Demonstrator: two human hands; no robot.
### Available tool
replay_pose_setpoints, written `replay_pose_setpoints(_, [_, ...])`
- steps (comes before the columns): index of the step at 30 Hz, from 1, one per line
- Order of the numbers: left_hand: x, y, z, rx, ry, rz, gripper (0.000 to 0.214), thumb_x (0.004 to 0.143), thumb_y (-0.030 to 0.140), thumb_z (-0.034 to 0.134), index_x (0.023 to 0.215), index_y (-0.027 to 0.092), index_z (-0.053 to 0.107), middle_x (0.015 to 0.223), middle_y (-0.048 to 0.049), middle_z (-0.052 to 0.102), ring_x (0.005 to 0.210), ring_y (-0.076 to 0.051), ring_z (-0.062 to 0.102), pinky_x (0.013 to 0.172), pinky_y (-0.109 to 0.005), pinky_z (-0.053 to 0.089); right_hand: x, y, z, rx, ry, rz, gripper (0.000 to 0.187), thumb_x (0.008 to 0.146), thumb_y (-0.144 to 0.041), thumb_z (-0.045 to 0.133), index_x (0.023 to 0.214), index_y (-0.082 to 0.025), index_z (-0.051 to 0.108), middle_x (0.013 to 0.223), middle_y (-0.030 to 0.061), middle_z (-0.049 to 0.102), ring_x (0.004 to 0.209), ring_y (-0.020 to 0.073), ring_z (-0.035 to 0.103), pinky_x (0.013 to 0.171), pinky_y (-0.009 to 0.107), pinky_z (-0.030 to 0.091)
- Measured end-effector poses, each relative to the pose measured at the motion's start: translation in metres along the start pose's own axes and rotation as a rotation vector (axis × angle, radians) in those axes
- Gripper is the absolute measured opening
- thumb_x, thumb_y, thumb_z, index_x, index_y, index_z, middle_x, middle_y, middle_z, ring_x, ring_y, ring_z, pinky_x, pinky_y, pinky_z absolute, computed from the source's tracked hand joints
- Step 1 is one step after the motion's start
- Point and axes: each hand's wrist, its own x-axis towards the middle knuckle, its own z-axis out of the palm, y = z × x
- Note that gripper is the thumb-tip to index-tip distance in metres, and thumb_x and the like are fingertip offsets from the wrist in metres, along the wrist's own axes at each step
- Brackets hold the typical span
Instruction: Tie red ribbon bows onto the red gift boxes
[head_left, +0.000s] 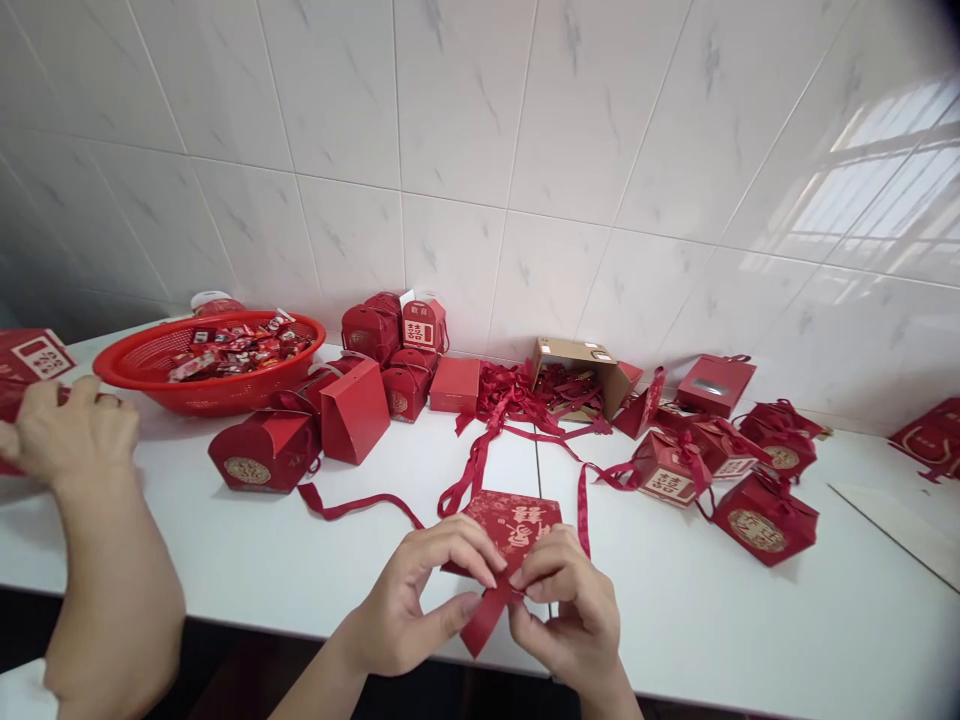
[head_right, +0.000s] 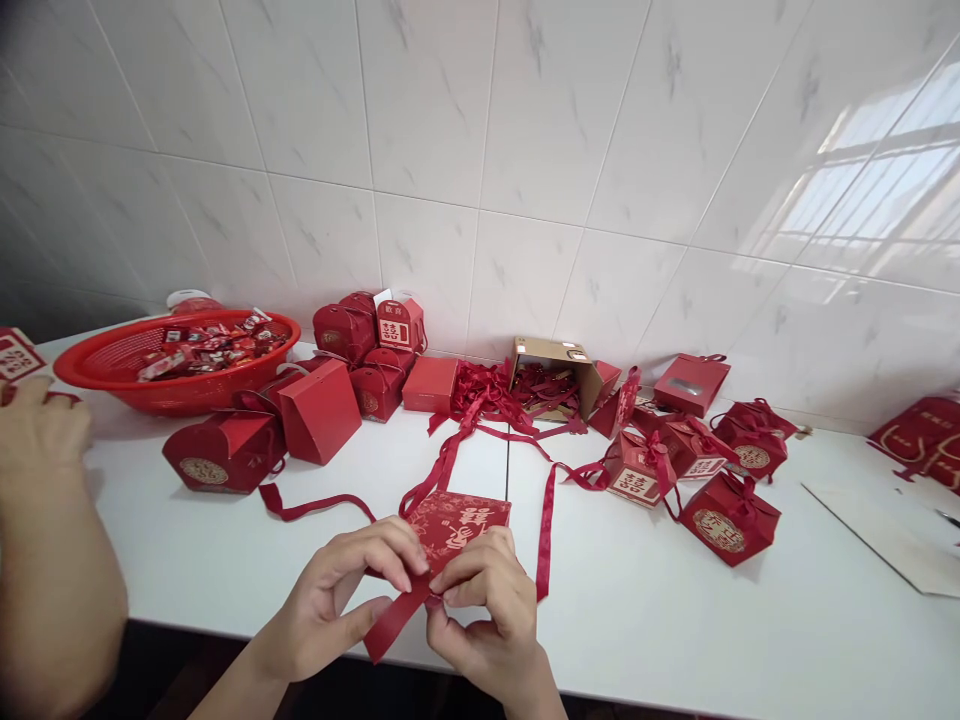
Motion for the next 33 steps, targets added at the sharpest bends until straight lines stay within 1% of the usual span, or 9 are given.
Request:
replay_pose_setpoints(5, [0.0, -0.002, -0.001, 0.094, -0.041, 0.038, 0.025, 0.086, 0.031, 0.062, 0.109, 0.021, 0.065, 0.104, -0.0126, 0.07, 0.106, -0.029, 0.062, 0.095, -0.045, 0.049, 0.001, -0.001, -0.001, 0.003, 0.01, -0.002, 0.031, 0.072, 0.0, 0.06, 0.081, -0.025, 0.045, 0.073, -0.0021, 0.067, 0.06, 0.0156, 0.06, 0.06, 0.037, 0.048])
replay_pose_setpoints(10, [-0.009, -0.008, 0.003, 0.096, 0.0, -0.024, 0.044, 0.088, 0.013, 0.053, 0.13, 0.025, 0.047, 0.104, -0.0088, 0.067, 0.098, -0.022, 0.065, 0.089, -0.036, 0.054, -0.002, 0.0, 0.001, -0.017, 0.049, -0.031, 0.031, 0.071, 0.001, 0.06, 0.082, -0.024, 0.047, 0.072, -0.0015, 0.068, 0.06, 0.0161, 0.061, 0.063, 0.039, 0.049])
replay_pose_setpoints(13, [-0.015, -0.017, 0.007, 0.139, 0.021, 0.027, 0.054, 0.081, 0.006, 0.056, 0.129, 0.026, 0.045, 0.104, -0.0076, 0.065, 0.097, -0.021, 0.064, 0.087, -0.036, 0.056, -0.007, 0.002, 0.004, 0.017, 0.063, -0.015, 0.031, 0.071, 0.002, 0.06, 0.082, -0.024, 0.047, 0.073, -0.0011, 0.067, 0.061, 0.0157, 0.06, 0.064, 0.038, 0.05])
replay_pose_setpoints(16, [-0.018, -0.023, 0.011, 0.185, 0.068, 0.014, 0.045, 0.082, 0.002, 0.055, 0.119, 0.028, 0.05, 0.099, -0.0052, 0.065, 0.094, -0.019, 0.066, 0.081, -0.031, 0.059, -0.014, 0.003, 0.005, 0.134, 0.017, 0.149, 0.028, 0.074, -0.001, 0.061, 0.085, -0.025, 0.049, 0.081, 0.001, 0.067, 0.072, 0.0179, 0.063, 0.066, 0.036, 0.053])
replay_pose_setpoints(18, [-0.018, -0.024, 0.011, 0.192, 0.078, -0.028, 0.046, 0.083, -0.001, 0.051, 0.118, 0.028, 0.048, 0.099, -0.0046, 0.065, 0.094, -0.018, 0.068, 0.079, -0.028, 0.06, -0.016, 0.002, 0.003, 0.179, -0.068, 0.325, 0.032, 0.078, -0.004, 0.06, 0.101, -0.026, 0.053, 0.093, 0.0046, 0.068, 0.086, 0.0205, 0.066, 0.072, 0.036, 0.056])
replay_pose_setpoints(20, [-0.017, -0.022, 0.009, 0.203, 0.074, -0.048, 0.05, 0.082, -0.004, 0.048, 0.12, 0.028, 0.046, 0.101, -0.0048, 0.065, 0.093, -0.017, 0.07, 0.079, -0.027, 0.06, -0.016, 0.0, -0.001, 0.16, -0.189, 0.421, 0.047, 0.081, -0.006, 0.059, 0.123, -0.026, 0.051, 0.107, 0.0083, 0.066, 0.099, 0.0225, 0.065, 0.081, 0.038, 0.056])
replay_pose_setpoints(23, [-0.018, -0.021, 0.008, 0.244, 0.08, -0.044, 0.05, 0.08, -0.006, 0.048, 0.118, 0.027, 0.046, 0.1, -0.0043, 0.065, 0.091, -0.016, 0.07, 0.082, -0.028, 0.059, -0.013, -0.003, -0.004, 0.121, -0.302, 0.387, 0.045, 0.085, -0.008, 0.057, 0.125, -0.027, 0.056, 0.11, 0.0082, 0.064, 0.103, 0.0223, 0.062, 0.086, 0.037, 0.055])
replay_pose_setpoints(27, [-0.02, -0.027, 0.009, 0.195, 0.095, -0.109, 0.039, 0.085, -0.001, 0.047, 0.113, 0.026, 0.045, 0.098, -0.0044, 0.064, 0.091, -0.017, 0.069, 0.078, -0.029, 0.06, -0.011, -0.004, 0.0, 0.152, -0.221, 0.376, 0.03, 0.087, -0.006, 0.053, 0.107, -0.026, 0.063, 0.098, 0.0056, 0.063, 0.091, 0.0189, 0.064, 0.074, 0.03, 0.056])
replay_pose_setpoints(33, [-0.021, -0.033, 0.009, 0.245, 0.135, -0.134, 0.03, 0.087, 0.002, 0.046, 0.107, 0.024, 0.047, 0.101, -0.0051, 0.06, 0.09, -0.017, 0.067, 0.08, -0.032, 0.059, -0.012, -0.002, 0.003, 0.138, -0.298, 0.477, 0.037, 0.09, -0.009, 0.049, 0.122, -0.027, 0.056, 0.112, 0.0085, 0.057, 0.104, 0.021, 0.06, 0.086, 0.033, 0.054])
